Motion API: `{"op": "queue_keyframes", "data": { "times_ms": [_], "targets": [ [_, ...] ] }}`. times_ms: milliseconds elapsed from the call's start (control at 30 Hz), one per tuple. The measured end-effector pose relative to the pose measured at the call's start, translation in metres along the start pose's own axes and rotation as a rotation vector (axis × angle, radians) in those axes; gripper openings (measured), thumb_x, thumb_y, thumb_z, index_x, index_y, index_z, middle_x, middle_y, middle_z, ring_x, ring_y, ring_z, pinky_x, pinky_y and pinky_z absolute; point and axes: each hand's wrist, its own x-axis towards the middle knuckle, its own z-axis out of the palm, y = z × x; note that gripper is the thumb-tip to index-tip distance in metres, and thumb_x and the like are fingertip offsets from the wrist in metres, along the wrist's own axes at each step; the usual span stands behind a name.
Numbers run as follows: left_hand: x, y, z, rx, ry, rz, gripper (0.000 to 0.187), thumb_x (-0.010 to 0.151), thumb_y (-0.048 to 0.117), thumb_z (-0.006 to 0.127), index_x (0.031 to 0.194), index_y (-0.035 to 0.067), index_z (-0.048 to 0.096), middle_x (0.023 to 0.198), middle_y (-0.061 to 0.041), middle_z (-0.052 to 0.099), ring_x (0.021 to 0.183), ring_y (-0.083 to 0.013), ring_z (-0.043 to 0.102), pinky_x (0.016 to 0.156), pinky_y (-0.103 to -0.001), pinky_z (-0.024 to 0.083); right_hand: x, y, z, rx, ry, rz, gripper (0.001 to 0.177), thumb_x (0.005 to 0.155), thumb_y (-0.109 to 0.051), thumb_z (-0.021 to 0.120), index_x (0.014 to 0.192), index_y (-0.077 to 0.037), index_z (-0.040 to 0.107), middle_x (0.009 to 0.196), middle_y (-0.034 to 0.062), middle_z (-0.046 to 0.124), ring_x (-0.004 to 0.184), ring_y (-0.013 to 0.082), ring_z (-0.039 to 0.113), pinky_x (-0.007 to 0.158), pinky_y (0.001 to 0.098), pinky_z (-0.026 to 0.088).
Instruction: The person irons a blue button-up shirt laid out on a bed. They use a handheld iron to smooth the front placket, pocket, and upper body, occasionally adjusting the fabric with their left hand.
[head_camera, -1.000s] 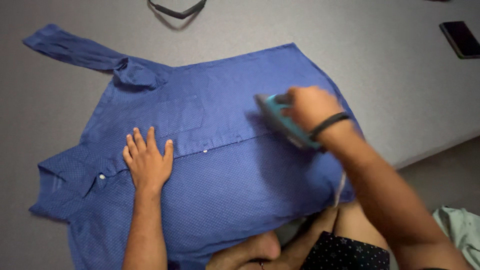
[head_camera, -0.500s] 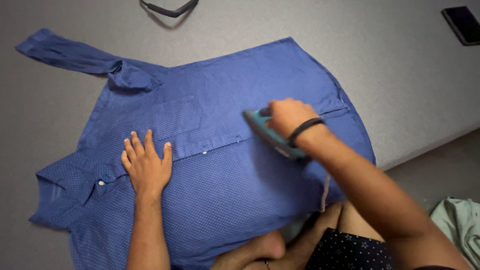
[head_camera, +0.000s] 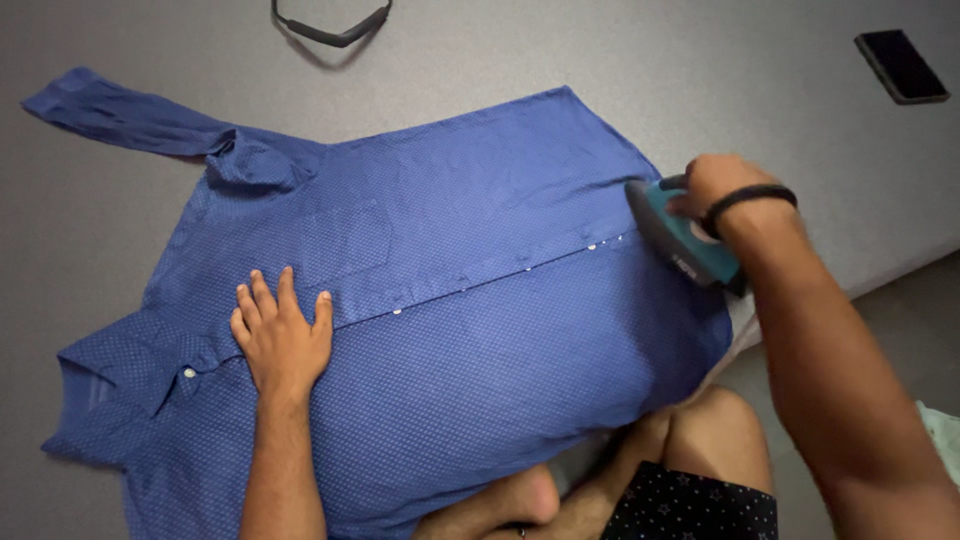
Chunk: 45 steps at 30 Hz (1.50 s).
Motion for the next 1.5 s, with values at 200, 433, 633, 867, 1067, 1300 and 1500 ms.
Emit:
{"op": "queue_keyframes", "data": {
  "times_ms": [200, 433, 633, 867, 1067, 1300, 1500],
  "targets": [
    [0.002, 0.000, 0.001, 0.004, 0.021, 0.005, 0.072, 0.098, 0.051, 0.053, 0.153, 0.005, 0.047, 0.161, -0.031, 0.034, 0.151, -0.0475, 0.026, 0.120, -0.057, 0.017, -0.011, -0.053, -0.010, -0.078, 0.191, -0.251, 0.028, 0.092, -0.020, 0.070, 0.115, -0.006, 0.078, 0.114, 0.0248, 0.074, 0.102, 0.0406, 0.072, 0.090, 0.0484, 0.057],
    [0.002, 0.001, 0.001, 0.018, 0.024, -0.001, 0.071, 0.098, 0.051, 0.053, 0.152, 0.006, 0.048, 0.161, -0.030, 0.035, 0.150, -0.0465, 0.026, 0.120, -0.057, 0.018, -0.006, -0.155, 0.009, 0.198, 0.043, -0.461, 0.039, 0.086, -0.031, 0.077, 0.122, -0.017, 0.072, 0.113, 0.0156, 0.074, 0.101, 0.0333, 0.073, 0.088, 0.0453, 0.057],
    [0.004, 0.000, 0.002, 0.009, 0.034, 0.021, 0.071, 0.100, 0.050, 0.052, 0.152, 0.003, 0.047, 0.161, -0.032, 0.034, 0.151, -0.0469, 0.026, 0.121, -0.057, 0.017, 0.039, -0.160, 0.029, 0.079, 0.086, -0.479, 0.039, 0.086, -0.033, 0.079, 0.120, -0.015, 0.074, 0.115, 0.0177, 0.073, 0.107, 0.0358, 0.071, 0.092, 0.0463, 0.057],
    [0.002, 0.000, -0.002, -0.009, -0.010, 0.009, 0.072, 0.099, 0.051, 0.051, 0.153, 0.003, 0.046, 0.160, -0.033, 0.032, 0.151, -0.0483, 0.024, 0.120, -0.058, 0.016, 0.094, -0.112, 0.027, 0.123, 0.165, -0.342, 0.041, 0.084, -0.030, 0.078, 0.121, -0.014, 0.074, 0.115, 0.0198, 0.073, 0.106, 0.0376, 0.071, 0.093, 0.0473, 0.056],
    [0.003, 0.001, -0.003, -0.032, -0.021, 0.001, 0.072, 0.099, 0.050, 0.051, 0.153, 0.003, 0.045, 0.160, -0.034, 0.031, 0.151, -0.0484, 0.022, 0.120, -0.058, 0.014, 0.122, -0.065, 0.023, 0.122, 0.212, -0.248, 0.043, 0.085, -0.031, 0.080, 0.121, -0.008, 0.074, 0.117, 0.0239, 0.072, 0.107, 0.0410, 0.070, 0.093, 0.0489, 0.055],
    [0.002, 0.001, -0.004, -0.012, -0.012, -0.003, 0.072, 0.098, 0.051, 0.053, 0.152, 0.003, 0.047, 0.160, -0.033, 0.032, 0.150, -0.0477, 0.024, 0.120, -0.058, 0.015, 0.165, -0.059, 0.028, 0.039, 0.213, -0.185, 0.051, 0.080, -0.036, 0.087, 0.116, -0.003, 0.074, 0.117, 0.0261, 0.070, 0.109, 0.0430, 0.067, 0.093, 0.0493, 0.054],
    [0.002, 0.002, -0.004, -0.002, 0.044, 0.015, 0.072, 0.098, 0.051, 0.054, 0.151, 0.002, 0.050, 0.159, -0.033, 0.036, 0.149, -0.0482, 0.028, 0.120, -0.057, 0.019, 0.172, -0.126, 0.009, -0.110, 0.240, -0.414, 0.047, 0.078, -0.035, 0.088, 0.113, -0.005, 0.078, 0.115, 0.0262, 0.072, 0.107, 0.0437, 0.070, 0.090, 0.0515, 0.056]
  ]
}}
